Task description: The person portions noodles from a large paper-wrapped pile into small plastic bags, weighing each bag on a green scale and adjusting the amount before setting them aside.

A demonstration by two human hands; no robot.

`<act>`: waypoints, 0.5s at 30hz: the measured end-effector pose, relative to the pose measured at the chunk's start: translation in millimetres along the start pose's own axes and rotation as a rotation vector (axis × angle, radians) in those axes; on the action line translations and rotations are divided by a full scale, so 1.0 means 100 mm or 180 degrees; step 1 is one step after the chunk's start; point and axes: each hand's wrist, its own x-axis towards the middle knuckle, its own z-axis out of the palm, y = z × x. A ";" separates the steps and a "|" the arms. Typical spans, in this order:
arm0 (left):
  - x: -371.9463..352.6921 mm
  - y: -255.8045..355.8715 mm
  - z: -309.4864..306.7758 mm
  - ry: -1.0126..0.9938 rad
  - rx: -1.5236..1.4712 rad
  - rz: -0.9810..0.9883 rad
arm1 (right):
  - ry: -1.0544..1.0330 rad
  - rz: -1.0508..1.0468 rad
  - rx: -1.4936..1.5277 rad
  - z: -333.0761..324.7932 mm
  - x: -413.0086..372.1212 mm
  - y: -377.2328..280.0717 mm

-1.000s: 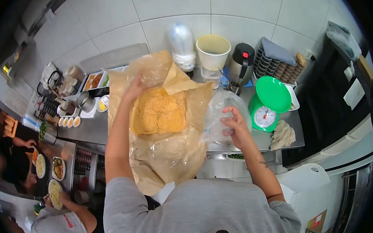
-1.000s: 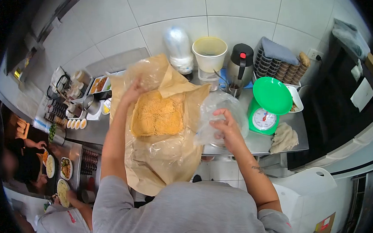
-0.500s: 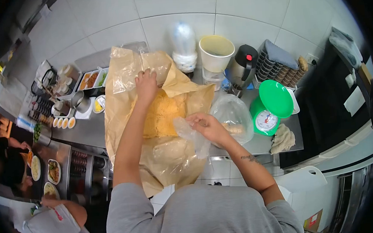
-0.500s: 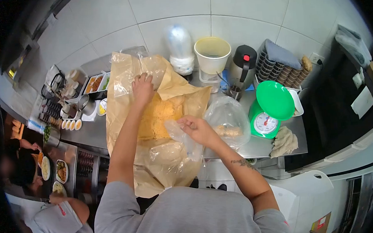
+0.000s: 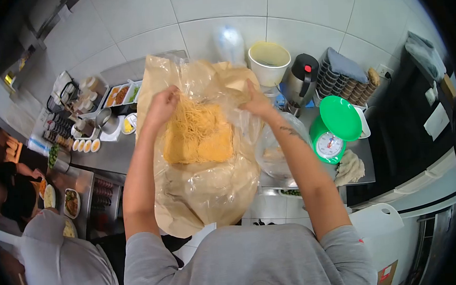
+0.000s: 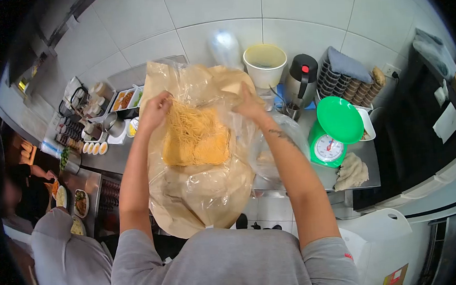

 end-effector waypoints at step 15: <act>-0.38 -0.24 0.67 -0.1520 0.1573 0.0237 | -0.0631 0.0672 0.0586 -0.05 -0.25 -0.24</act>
